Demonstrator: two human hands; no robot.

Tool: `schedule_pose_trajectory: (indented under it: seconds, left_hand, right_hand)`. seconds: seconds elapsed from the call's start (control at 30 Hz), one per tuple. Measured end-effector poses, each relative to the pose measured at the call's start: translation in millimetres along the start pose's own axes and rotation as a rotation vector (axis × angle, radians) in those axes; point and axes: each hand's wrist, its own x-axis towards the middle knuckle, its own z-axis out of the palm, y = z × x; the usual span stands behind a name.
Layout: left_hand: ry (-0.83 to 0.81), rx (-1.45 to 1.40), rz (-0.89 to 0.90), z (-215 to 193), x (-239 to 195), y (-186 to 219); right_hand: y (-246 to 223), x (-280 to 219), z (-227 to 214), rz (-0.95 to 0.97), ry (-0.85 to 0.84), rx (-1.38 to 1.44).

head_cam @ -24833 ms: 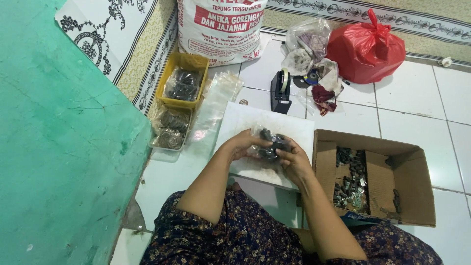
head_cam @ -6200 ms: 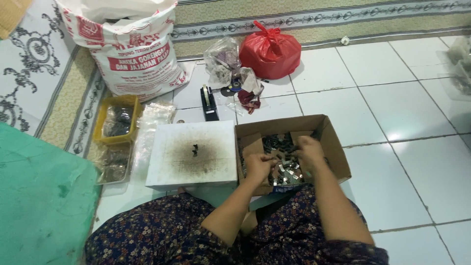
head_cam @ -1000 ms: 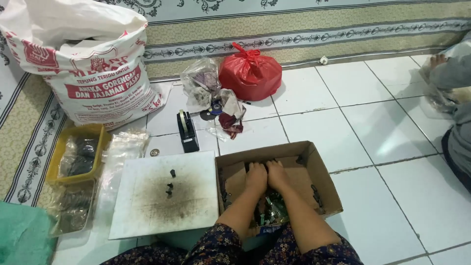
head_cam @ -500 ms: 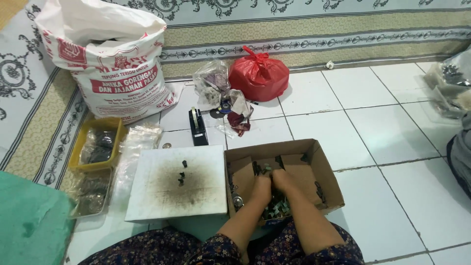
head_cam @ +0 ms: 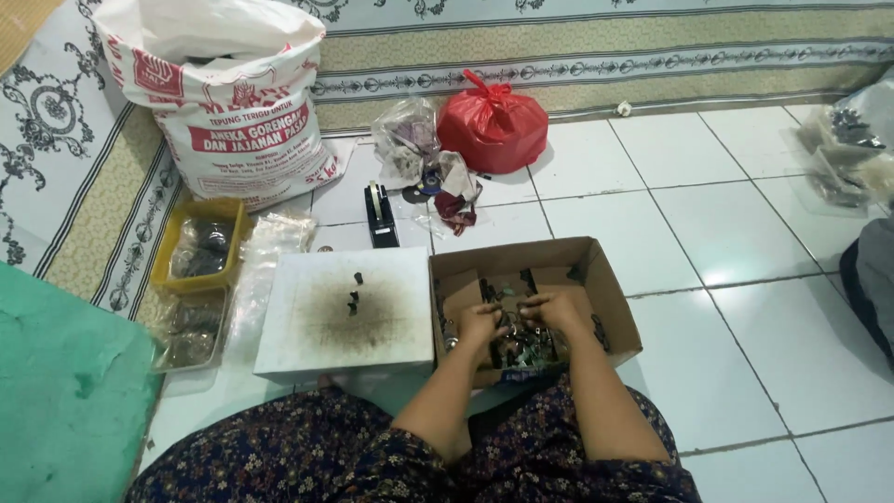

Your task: The person sits on the floor and repeatedly picks small dark metal parts from a cardboard box, places them into clear plastic bags, and sets the filled bags into a yellow container. The person also places some loose parts onto a white board during the process.

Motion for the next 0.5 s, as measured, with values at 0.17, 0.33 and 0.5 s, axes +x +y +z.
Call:
schedule_pose_trajectory:
  seconds: [0.17, 0.33, 0.5]
  left_hand:
    - [-0.149, -0.064, -0.015, -0.6, -58.9, 30.7]
    - [-0.205, 0.254, 0.248, 2.7, -67.7, 28.5]
    - [-0.018, 0.409, 0.596, 9.0, -60.3, 20.9]
  right_hand:
    - [-8.3, -29.4, -6.0, -0.055, -0.012, 0.232]
    - [-6.4, -36.9, -6.0, -0.086, -0.047, 0.271]
    - [-0.7, -33.9, -2.6, -0.096, -0.060, 0.284]
